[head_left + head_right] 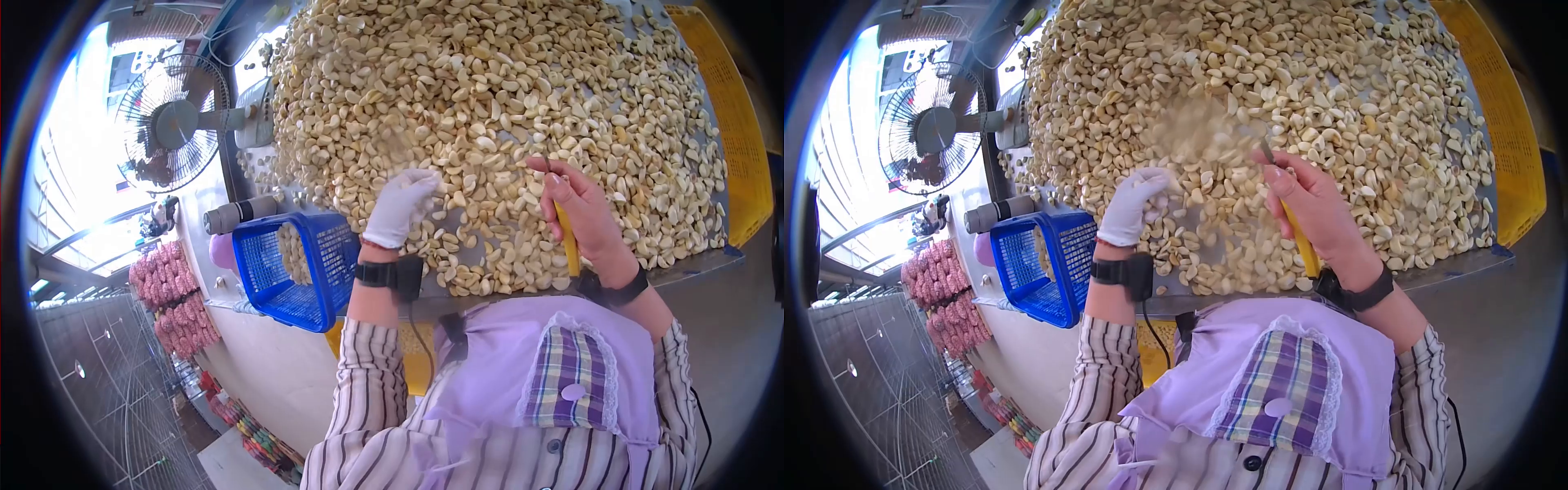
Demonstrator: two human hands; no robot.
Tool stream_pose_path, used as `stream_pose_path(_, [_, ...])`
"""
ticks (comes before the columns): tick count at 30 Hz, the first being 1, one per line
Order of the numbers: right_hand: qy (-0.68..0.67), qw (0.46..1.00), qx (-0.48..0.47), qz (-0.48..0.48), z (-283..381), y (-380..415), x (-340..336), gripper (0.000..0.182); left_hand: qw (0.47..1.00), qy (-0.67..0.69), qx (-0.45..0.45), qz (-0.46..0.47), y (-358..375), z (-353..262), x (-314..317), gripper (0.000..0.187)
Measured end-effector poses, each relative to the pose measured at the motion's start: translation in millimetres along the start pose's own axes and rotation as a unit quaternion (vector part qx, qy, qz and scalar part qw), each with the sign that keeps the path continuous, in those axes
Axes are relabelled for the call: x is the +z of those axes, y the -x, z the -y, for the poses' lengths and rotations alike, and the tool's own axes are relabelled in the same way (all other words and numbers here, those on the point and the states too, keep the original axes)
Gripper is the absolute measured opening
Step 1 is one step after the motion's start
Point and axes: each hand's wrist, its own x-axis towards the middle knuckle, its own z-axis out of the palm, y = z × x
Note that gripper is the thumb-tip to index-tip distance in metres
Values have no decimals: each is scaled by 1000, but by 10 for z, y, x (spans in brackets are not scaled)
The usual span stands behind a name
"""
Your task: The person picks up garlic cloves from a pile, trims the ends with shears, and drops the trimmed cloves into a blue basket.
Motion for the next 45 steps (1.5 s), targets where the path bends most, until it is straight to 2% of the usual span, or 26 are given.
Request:
stream_pose_path(1, [13,1000,-2,12,-34,-12,7,37,986,165,1,32,108,-75,38,23])
stream_pose_path(2, [27,999,-4,25,-50,-22,22,37,944,325,2,63,180,-99,66,20])
stream_pose_path(3, [27,999,-4,24,-46,-16,58,37,922,375,19,93,216,-95,94,22])
stream_pose_path(6, [76,996,26,50,-38,41,209,44,884,457,40,91,367,-187,317,23])
stream_pose_path(8, [203,972,-66,100,-62,52,266,51,886,446,44,119,423,-203,392,21])
stream_pose_path(9, [282,950,-74,111,-83,42,246,56,882,456,35,109,443,-208,469,19])
stream_pose_path(12, [322,929,-121,138,-126,29,282,54,879,463,22,115,535,-234,573,17])
stream_pose_path(14, [309,934,-112,140,-94,41,286,51,873,474,21,115,585,-217,605,16])
stream_pose_path(15, [288,948,-82,113,-106,22,273,47,862,472,36,181,570,-187,569,16])
stream_pose_path(16, [265,959,-52,84,-110,6,256,44,863,471,36,180,567,-151,568,16])
stream_pose_path(17, [264,959,-52,84,-99,-10,226,44,773,588,76,226,565,-115,571,18])
stream_pose_path(18, [172,983,-38,54,-77,-32,178,41,663,690,114,267,544,-91,579,20])
stream_pose_path(19, [79,996,-22,25,-55,-45,143,38,678,683,125,240,508,-76,529,26])
stream_pose_path(20, [80,996,-21,25,-32,-43,132,38,677,684,124,240,453,-62,475,26])
stream_pose_path(22, [29,999,-26,-29,10,-38,122,36,831,542,112,53,292,-53,385,28])
stream_pose_path(23, [28,999,-25,-22,1,-45,103,37,858,495,137,33,221,-48,375,25])
stream_pose_path(24, [27,999,-27,-23,-22,-53,101,37,858,494,138,34,165,-51,352,25])
stream_pose_path(26, [61,998,-26,1,-56,-61,86,37,926,366,89,3,72,-53,310,27])
stream_pose_path(28, [63,998,-18,-5,-46,-50,94,37,926,372,69,7,15,21,316,29])
stream_pose_path(30, [64,998,-8,-9,-48,-57,93,37,844,523,73,95,30,10,333,30])
stream_pose_path(31, [44,999,-6,-9,-57,-62,81,41,844,523,73,95,80,-31,346,30])
stream_pose_path(33, [25,1000,-3,-8,-51,-60,87,45,881,467,55,49,240,-153,380,32])
stream_pose_path(34, [55,998,5,14,-15,-37,109,46,881,467,54,49,291,-174,388,32])
stream_pose_path(37, [125,990,14,64,83,35,229,50,945,312,87,42,433,-228,420,29])
stream_pose_path(40, [190,975,-27,110,-2,25,254,53,955,265,135,-18,558,-350,493,23])
stream_pose_path(45, [254,955,-25,148,24,32,298,53,961,238,135,24,622,-279,530,22])
